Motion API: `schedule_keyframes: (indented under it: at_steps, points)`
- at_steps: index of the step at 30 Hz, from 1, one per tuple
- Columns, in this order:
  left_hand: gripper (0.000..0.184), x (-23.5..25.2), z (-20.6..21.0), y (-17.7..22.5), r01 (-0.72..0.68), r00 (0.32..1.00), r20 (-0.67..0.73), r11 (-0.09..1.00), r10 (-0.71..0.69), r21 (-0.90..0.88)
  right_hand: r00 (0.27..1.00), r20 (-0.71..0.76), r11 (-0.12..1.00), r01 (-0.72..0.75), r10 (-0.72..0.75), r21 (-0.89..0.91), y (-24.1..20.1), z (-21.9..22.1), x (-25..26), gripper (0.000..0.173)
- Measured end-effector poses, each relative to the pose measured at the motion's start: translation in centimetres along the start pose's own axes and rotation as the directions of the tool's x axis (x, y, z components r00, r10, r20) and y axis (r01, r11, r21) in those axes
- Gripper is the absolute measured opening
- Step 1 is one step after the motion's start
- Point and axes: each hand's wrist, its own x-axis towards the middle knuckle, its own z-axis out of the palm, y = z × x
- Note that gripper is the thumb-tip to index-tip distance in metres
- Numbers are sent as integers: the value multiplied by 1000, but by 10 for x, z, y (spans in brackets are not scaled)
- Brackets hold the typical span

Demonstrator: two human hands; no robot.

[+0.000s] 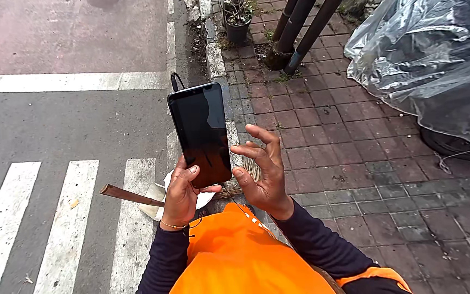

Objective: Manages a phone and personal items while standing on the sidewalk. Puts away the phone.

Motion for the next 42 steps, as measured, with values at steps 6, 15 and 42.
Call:
schedule_keyframes:
  at_steps: [6, 15, 42]
  points:
    - [29, 1, -1, 1, -2, 1000, 6, 1000, 2, -3, 1000, 13, 1000, 10, -10, 22, 1, 1, 0, 21]
    - [30, 0, 0, 1, 19, 1000, -3, 999, -19, 34, 1000, 19, 1000, 11, -12, 18, -2, 3, 2, 29]
    - [28, 4, 7, -7, 41, 996, 75, 998, -45, 52, 997, 5, 985, 71, -71, -154, -6, 9, 8, 46]
